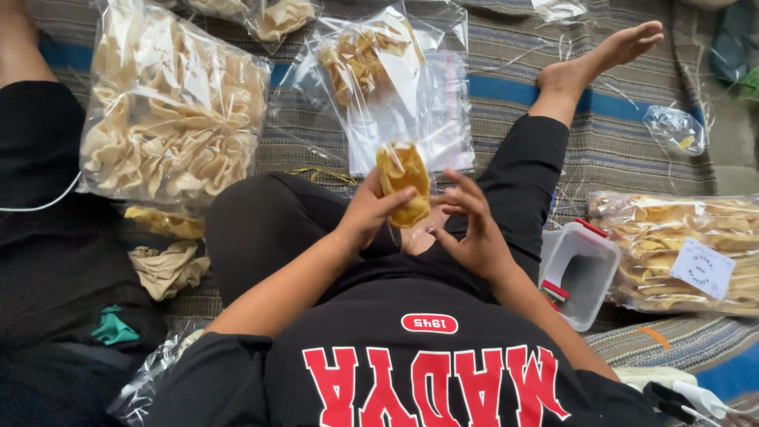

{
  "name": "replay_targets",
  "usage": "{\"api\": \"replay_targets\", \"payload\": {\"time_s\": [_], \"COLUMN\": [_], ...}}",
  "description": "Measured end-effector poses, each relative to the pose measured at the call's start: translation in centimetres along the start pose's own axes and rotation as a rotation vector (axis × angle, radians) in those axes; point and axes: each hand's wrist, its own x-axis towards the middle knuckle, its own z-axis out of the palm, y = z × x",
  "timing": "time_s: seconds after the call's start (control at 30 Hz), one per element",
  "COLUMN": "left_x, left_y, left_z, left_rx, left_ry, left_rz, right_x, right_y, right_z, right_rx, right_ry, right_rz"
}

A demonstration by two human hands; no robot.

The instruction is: Manually packing fried snacks into individual plastic bags while sitting on the floor.

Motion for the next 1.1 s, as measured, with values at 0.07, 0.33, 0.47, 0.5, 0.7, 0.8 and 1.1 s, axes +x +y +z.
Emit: {"api": "replay_targets", "payload": {"time_s": [0.07, 0.33, 0.47, 0.5, 0.7, 0.8, 1.1], "left_x": [-0.8, -4.5, -6.3, -6.7, -7.9, -8.8, -8.3], "left_y": [2.6, 9.5, 9.7, 9.3, 8.6, 9.6, 7.5], "left_z": [0.5, 1.5, 2.4, 2.5, 3.7, 4.2, 4.6], "left_rx": [-0.104, -0.152, -0.231, -0.278, -0.363, -0.366, -0.34], "left_ry": [0.009, -0.067, -0.07, -0.045, -0.055, -0.067, 0.001], "left_rz": [0.04, 0.332, 0.429, 0.434, 0.396, 0.413, 0.527], "right_x": [0.8, 1.3, 0.7, 0.5, 0.5, 0.3, -1.0], "right_y": [-0.9, -4.6, -5.5, -5.6, -7.3, -7.3, -7.7], "right_z": [-0.8, -1.3, -0.8, -0.8, -0.9, -1.1, 3.9], "right_rx": [0.099, 0.529, 0.449, 0.461, 0.268, 0.258, 0.624], "right_ry": [-0.001, -0.038, -0.07, -0.077, -0.069, -0.017, -0.113], "right_rz": [0.107, 0.589, 0.417, 0.405, 0.361, 0.32, 0.445]}}
